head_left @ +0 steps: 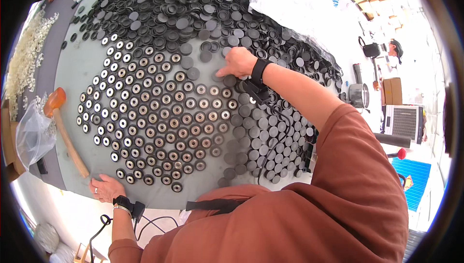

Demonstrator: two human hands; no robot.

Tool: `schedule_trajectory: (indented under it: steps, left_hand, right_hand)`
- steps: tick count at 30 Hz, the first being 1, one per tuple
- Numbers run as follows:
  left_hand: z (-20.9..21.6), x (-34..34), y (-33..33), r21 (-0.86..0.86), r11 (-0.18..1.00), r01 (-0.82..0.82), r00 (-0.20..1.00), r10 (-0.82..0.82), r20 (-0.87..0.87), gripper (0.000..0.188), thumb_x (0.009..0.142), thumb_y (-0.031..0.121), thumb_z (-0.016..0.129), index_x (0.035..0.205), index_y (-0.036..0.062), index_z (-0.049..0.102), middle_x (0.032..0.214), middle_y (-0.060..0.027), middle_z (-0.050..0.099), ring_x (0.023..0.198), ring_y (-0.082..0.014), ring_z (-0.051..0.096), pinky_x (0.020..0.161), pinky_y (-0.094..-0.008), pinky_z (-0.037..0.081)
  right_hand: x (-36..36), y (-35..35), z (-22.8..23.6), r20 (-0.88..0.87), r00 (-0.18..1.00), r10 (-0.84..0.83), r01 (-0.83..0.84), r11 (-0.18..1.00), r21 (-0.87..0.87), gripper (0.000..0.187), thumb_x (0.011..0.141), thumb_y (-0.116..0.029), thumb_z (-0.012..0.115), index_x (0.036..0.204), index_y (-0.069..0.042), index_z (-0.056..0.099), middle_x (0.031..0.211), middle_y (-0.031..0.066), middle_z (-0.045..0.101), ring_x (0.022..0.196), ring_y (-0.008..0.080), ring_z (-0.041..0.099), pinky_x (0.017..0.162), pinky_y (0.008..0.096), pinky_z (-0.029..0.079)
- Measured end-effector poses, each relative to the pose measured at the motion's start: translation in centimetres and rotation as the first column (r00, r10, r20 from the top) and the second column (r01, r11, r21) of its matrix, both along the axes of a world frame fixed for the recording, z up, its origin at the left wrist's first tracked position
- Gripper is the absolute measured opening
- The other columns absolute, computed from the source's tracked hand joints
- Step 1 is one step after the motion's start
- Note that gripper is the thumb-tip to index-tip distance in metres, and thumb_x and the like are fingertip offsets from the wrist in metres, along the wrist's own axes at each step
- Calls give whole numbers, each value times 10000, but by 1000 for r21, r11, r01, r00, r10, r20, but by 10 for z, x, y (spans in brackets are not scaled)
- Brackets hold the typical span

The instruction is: Sorting and arranging black rubber grommets or washers on a work table.

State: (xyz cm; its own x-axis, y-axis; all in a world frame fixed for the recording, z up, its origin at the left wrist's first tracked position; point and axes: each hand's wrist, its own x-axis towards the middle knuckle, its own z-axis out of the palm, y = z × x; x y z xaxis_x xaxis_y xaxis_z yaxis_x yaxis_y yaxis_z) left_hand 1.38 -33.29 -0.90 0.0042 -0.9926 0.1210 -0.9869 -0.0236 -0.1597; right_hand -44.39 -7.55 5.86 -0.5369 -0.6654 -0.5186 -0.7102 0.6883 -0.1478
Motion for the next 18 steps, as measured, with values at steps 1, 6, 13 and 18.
schedule_trajectory:
  steps: [1,6,13,18]
  left_hand:
    - [-2,2,1,-11,1000,9,1000,-9,3,450,879,393,390,1219,101,433,1327,-16,347,1132,-286,373,897,-446,306]
    - [4,-2,3,12,1000,19,1000,-19,-17,456,875,379,411,1224,85,428,1327,-20,354,1145,-292,369,895,-446,309]
    - [4,-2,2,10,1000,24,999,-24,-26,458,875,374,420,1223,76,430,1330,-25,362,1177,-291,356,905,-443,309]
    - [4,1,2,0,1000,25,1000,-25,-13,455,877,376,417,1222,79,432,1331,-29,363,1176,-285,358,909,-441,310]
  right_hand:
    - [3,1,2,-9,1000,11,-11,1000,-6,468,628,-455,731,629,-7,593,511,102,561,523,254,583,538,330,477]
    - [14,-4,10,-247,967,60,-169,878,-447,202,711,-194,633,849,-48,616,794,124,569,768,278,580,655,353,482]
    - [0,-27,13,-247,913,326,-394,862,-318,185,745,-60,532,903,-63,629,888,134,541,831,268,576,697,359,495]
    - [2,-18,20,639,728,-246,588,704,-398,322,790,-69,613,1087,44,559,774,105,627,615,155,617,577,263,532]
